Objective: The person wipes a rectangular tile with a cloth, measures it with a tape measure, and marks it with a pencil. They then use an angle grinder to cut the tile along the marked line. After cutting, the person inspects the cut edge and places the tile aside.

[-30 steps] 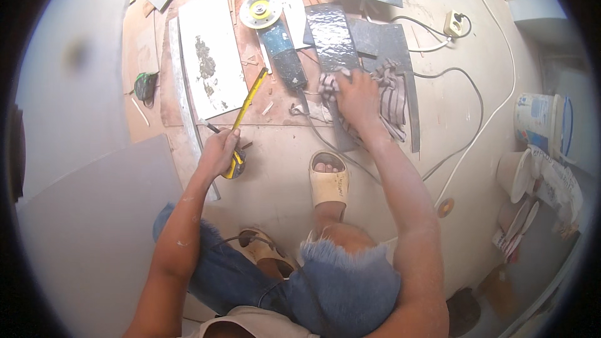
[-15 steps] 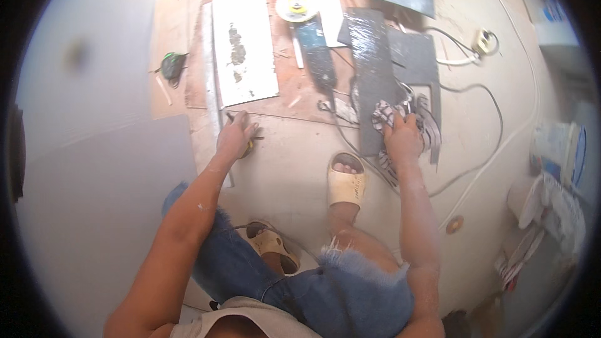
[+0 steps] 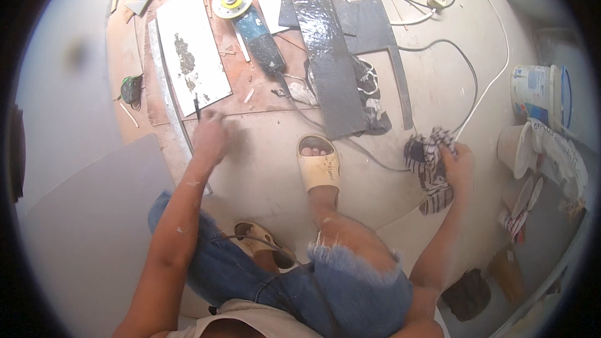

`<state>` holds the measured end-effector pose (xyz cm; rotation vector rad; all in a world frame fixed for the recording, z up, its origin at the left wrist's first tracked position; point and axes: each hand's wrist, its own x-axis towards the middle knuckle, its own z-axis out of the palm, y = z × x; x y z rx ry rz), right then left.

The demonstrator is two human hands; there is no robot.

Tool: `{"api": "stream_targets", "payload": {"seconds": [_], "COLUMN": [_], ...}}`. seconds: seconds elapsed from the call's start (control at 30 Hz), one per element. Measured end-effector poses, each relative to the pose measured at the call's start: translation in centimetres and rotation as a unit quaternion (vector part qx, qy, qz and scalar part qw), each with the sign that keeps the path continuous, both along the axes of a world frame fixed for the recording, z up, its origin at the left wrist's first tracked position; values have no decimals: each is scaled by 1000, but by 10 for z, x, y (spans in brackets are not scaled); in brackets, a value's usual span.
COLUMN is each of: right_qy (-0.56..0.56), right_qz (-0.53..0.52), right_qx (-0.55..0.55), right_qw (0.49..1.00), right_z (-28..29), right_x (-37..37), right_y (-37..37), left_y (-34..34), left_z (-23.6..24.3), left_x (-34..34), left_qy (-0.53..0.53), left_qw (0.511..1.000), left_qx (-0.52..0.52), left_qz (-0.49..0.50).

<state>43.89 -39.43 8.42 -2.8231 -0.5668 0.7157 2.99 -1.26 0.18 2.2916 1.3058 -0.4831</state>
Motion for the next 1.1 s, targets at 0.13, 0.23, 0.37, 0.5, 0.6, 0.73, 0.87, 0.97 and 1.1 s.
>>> {"api": "stream_targets", "payload": {"seconds": [0.13, 0.23, 0.37, 0.5, 0.6, 0.73, 0.87, 0.97, 1.1], "right_qy": [49, -17, -79, -114, -115, -97, -118, -160, -146], "right_qz": [-18, 128, 256, 386, 484, 536, 459, 389, 322], "right_qx": [175, 242, 245, 216, 217, 212, 225, 193, 107], "right_qw": [983, 962, 932, 890, 840, 811, 851, 887, 929], "right_z": [24, 25, 11, -49, -58, -78, -109, -135, -132], "right_x": [-33, -44, -71, -85, -112, -144, -150, -111, -53], "right_y": [68, 128, 201, 219, 223, 218, 274, 345, 417], "left_y": [-65, -112, -125, -121, -118, -117, -98, -91, -91], "left_z": [-9, -54, -86, -46, -29, -17, -20, -23, -4], "left_x": [88, 141, 152, 159, 139, 82, 47, 38, 45], "left_qy": [-296, -251, -205, -213, -299, -275, -168, -162, -186], "left_qw": [869, 908, 956, 832, 762, 793, 836, 836, 807], "left_qx": [-394, -304, -173, -438, -509, -504, -488, -498, -531], "left_qz": [34, 141, 122, 268, 268, 202, 185, 165, 178]}}
